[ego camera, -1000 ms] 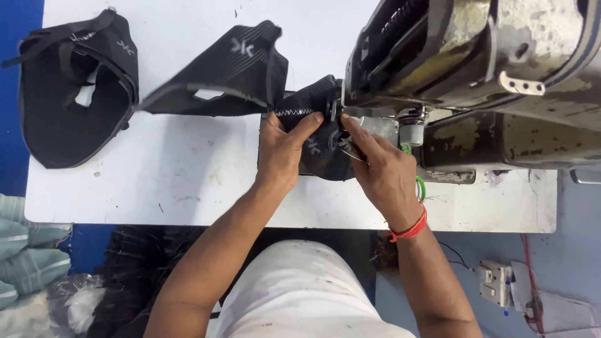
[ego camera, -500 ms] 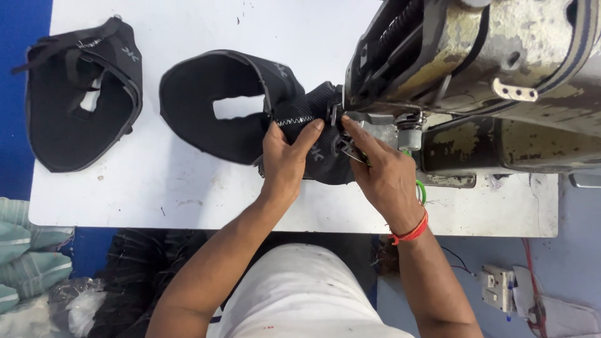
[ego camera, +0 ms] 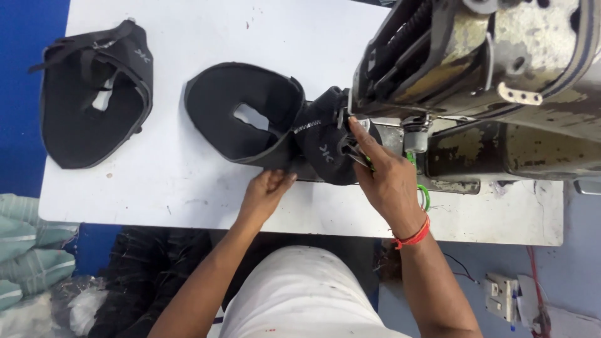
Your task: The person sews black sandals using a sewing machine, guiding the straps and sole under the needle. They repeatedly pick up sandals from a stack, align them, and stitch the straps before cutting the thread with scissors.
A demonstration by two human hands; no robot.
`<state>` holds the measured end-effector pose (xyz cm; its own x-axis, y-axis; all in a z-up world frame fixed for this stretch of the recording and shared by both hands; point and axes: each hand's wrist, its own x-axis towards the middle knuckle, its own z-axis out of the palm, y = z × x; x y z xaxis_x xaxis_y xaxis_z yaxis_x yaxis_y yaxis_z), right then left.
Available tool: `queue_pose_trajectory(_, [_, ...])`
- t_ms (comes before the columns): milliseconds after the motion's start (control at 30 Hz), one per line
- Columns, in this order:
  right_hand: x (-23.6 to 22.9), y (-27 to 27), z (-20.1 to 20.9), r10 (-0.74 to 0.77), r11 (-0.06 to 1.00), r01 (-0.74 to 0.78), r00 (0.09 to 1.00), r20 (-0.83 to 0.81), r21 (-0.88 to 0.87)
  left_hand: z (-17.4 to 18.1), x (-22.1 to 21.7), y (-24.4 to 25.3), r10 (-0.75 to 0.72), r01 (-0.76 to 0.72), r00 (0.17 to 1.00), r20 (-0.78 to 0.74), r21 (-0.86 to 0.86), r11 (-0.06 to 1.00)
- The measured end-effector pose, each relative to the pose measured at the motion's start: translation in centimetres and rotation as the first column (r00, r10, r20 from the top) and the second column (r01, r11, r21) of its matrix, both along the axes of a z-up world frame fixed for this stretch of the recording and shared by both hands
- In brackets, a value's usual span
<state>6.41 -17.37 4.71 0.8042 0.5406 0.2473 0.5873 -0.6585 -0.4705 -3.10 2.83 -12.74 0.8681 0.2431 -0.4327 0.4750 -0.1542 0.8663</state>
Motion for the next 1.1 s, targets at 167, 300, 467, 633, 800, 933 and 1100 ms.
queue_pose_trajectory(167, [-1.4, -0.9, -0.4, 0.009, 0.993, 0.002, 0.996, -0.093, 0.116, 5.0, 0.6, 2.8, 0.298, -0.239, 0.914, 0.274, -0.231, 0.943])
queue_pose_trajectory(300, [-4.3, -2.5, -1.9, -0.12, 0.984, 0.154, 0.941, -0.318, 0.085, 11.6, 1.7, 4.4, 0.292, -0.301, 0.638, 0.712, -0.118, 0.946])
queue_pose_trajectory(467, [-6.1, 0.8, 1.4, 0.022, 0.979, 0.039, 0.955, -0.294, 0.201, 12.0, 2.7, 6.7, -0.008, -0.136, 0.884, 0.468, 0.273, 0.952])
queue_pose_trajectory(633, [-5.8, 3.5, 3.2, 0.087, 0.996, -0.09, 0.991, 0.105, 0.024, 14.9, -1.3, 7.6, 0.037, -0.361, 0.699, 0.714, 0.307, 0.881])
queue_pose_trajectory(800, [-3.7, 6.1, 2.6, 0.065, 0.99, -0.032, 0.966, 0.251, -0.134, 15.8, -2.3, 6.2, 0.023, -0.324, 0.722, 0.691, 0.309, 0.894])
queue_pose_trajectory(933, [-2.5, 7.8, 1.7, 0.09, 0.971, -0.015, 0.948, 0.305, -0.238, 16.9, -2.6, 5.4, -0.021, -0.324, 0.719, 0.695, 0.362, 0.874])
queue_pose_trajectory(1100, [-1.9, 8.1, 1.4, 0.117, 0.965, -0.042, 0.952, 0.284, -0.257, 17.6, -2.4, 4.8, -0.174, -0.337, 0.649, 0.741, 0.485, 0.807])
